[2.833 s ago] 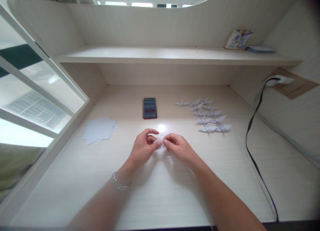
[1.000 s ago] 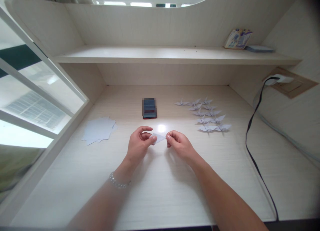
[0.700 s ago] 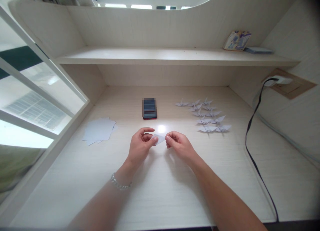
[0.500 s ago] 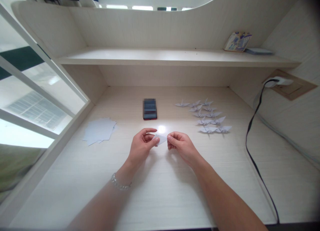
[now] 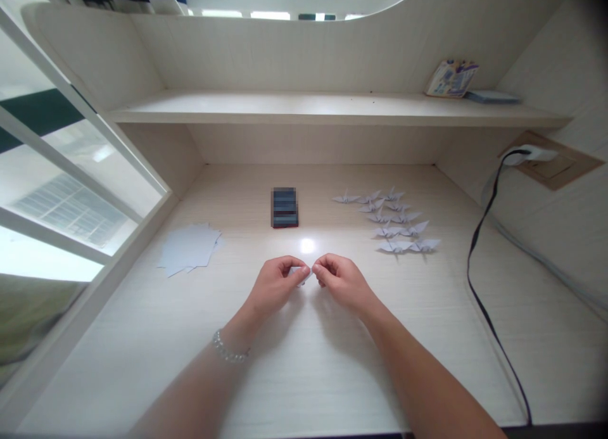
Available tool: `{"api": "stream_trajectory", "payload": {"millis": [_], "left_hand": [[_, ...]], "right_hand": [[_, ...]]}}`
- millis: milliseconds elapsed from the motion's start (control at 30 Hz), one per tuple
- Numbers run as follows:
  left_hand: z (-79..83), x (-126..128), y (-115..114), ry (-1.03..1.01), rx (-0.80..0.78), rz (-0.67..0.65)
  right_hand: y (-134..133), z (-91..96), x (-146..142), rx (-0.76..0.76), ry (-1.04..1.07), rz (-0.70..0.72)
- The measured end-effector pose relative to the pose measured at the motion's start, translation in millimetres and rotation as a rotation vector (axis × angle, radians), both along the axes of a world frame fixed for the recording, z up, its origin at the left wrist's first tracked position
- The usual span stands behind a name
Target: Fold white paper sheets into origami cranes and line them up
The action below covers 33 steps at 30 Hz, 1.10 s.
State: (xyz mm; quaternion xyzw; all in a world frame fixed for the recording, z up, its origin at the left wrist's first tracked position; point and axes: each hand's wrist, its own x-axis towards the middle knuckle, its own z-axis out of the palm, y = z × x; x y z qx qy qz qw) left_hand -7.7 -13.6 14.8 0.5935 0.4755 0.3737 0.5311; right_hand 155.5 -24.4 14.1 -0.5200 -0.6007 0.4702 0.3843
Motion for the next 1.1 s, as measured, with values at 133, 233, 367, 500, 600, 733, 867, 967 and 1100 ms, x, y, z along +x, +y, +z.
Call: {"api": "stream_trajectory", "payload": {"millis": [133,233,367,500,600,733,867,967,1100], "left_hand": [[3.6,-0.5,-0.6,0.006,0.046,-0.006],[3.6,-1.2,-0.4,0.042,0.057,0.011],[0.7,-0.9,-0.2,0.020,0.036,0.013],[-2.9,-0.7,0.7,-0.035,0.001,0.013],[-4.2,-2.2,1.8,0.010,0.035,0.034],[-1.6,-5.1,1.7,0.148,0.130,0.009],[1.0,-6.3,0.1,0.233,0.196,-0.041],[-0.2,-6.2,-0.7,0.194,0.146,-0.090],[-0.7,-10.7,1.4,0.108,0.048,-0.144]], "right_hand": [[2.5,1.6,1.8,-0.142,0.204,0.079],[2.0,3.4,4.8,-0.078,0.134,0.092],[1.1,1.0,4.8,-0.017,0.057,0.054],[3.1,-4.8,1.9,-0.052,0.121,0.001],[3.1,-4.3,2.2,-0.038,0.096,0.016],[-1.0,3.1,3.2,0.100,-0.127,0.040],[-4.5,8.6,1.0,0.143,-0.233,0.066],[-4.5,8.9,0.1,0.059,-0.187,0.086],[-1.8,5.5,6.1,-0.036,-0.125,0.109]]}}
